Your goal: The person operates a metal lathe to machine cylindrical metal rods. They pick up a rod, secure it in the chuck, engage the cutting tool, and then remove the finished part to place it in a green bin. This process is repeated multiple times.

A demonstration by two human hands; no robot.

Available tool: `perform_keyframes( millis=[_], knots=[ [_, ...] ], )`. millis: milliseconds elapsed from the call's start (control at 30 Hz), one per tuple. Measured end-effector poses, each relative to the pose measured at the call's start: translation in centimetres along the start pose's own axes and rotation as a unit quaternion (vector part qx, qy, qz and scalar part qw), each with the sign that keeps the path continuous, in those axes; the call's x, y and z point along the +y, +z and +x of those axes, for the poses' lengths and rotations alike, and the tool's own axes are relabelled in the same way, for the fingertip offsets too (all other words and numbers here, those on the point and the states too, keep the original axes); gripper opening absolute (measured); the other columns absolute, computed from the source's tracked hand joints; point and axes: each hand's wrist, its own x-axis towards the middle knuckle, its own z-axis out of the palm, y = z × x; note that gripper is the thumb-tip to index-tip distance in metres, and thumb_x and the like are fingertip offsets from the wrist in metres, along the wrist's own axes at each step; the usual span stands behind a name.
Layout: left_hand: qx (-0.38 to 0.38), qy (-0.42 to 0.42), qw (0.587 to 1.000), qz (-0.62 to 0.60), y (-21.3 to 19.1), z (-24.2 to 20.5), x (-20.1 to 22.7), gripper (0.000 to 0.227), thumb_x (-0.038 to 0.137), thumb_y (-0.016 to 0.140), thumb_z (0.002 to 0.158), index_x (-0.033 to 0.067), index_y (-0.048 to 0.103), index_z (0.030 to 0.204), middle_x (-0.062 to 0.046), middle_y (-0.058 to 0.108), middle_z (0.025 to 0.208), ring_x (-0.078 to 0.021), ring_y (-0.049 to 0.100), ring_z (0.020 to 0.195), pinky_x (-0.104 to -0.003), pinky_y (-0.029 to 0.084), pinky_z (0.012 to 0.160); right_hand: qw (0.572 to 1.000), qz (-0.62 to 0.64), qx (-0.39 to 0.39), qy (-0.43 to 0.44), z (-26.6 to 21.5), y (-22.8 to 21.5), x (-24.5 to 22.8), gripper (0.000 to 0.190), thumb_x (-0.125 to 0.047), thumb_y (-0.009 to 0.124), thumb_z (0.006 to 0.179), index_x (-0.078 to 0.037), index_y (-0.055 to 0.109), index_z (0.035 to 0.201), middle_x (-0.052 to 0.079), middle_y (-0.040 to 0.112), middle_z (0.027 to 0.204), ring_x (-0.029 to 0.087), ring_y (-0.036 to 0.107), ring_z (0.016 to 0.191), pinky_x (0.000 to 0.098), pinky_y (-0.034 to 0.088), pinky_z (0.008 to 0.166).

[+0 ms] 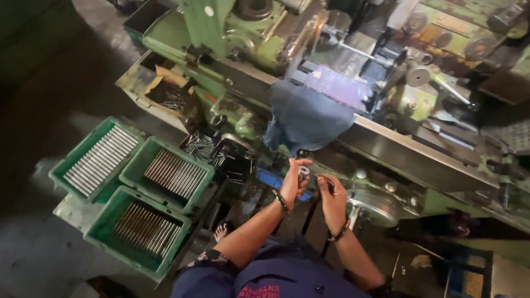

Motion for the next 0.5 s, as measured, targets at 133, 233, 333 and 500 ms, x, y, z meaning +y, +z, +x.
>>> perform_keyframes(
  millis=[133, 233, 333, 500],
  knots=[
    [0.014, -0.01, 0.999, 0.041, 0.8, 0.7, -1.2, 0.064, 0.066, 0.027, 0.103, 0.0157, 0.063, 0.117, 0.007, 0.042, 0.061, -0.0036, 0.029, 0.045, -0.023, 0.021, 0.039, 0.997, -0.036, -0.001, -0.075, -1.1, -1.5, -0.1, 0.023, -0.022, 0.064, 0.104, -0.002, 0.071, 0.114, 0.001, 0.073, 0.098, 0.007, 0.064, 0.089, 0.0219, 0.051, 0.079],
    [0.015, 0.001, 0.998, 0.068, 1.2, 1.5, -2.3, 0.068, 0.066, 0.026, 0.107, 0.011, 0.066, 0.105, 0.007, 0.041, 0.06, -0.0034, 0.03, 0.046, -0.023, 0.021, 0.041, 0.998, -0.011, 0.023, -0.058, -1.6, -1.7, 0.0, 0.023, -0.022, 0.064, 0.103, -0.002, 0.071, 0.114, 0.001, 0.073, 0.098, 0.007, 0.063, 0.086, 0.0218, 0.051, 0.075],
    [0.012, 0.032, 0.995, 0.091, 1.9, 1.5, -2.8, 0.07, 0.065, 0.027, 0.11, 0.0089, 0.067, 0.094, 0.007, 0.041, 0.059, -0.0036, 0.032, 0.047, -0.024, 0.023, 0.042, 0.996, -0.002, 0.045, -0.071, -1.9, -1.6, 0.2, 0.023, -0.021, 0.063, 0.105, -0.002, 0.07, 0.116, 0.001, 0.071, 0.098, 0.005, 0.061, 0.085, 0.0207, 0.049, 0.075],
    [-0.028, 0.385, 0.853, 0.352, 2.2, -0.1, 0.8, 0.052, 0.052, 0.043, 0.11, 0.0101, 0.068, 0.091, 0.0, 0.062, 0.072, -0.0173, 0.06, 0.064, -0.034, 0.048, 0.059, 0.966, 0.205, 0.032, 0.151, -2.4, -2.3, 0.3, 0.028, -0.033, 0.057, 0.102, -0.009, 0.068, 0.111, -0.002, 0.058, 0.068, 0.004, 0.048, 0.054, 0.0205, 0.03, 0.044]
  ],
)
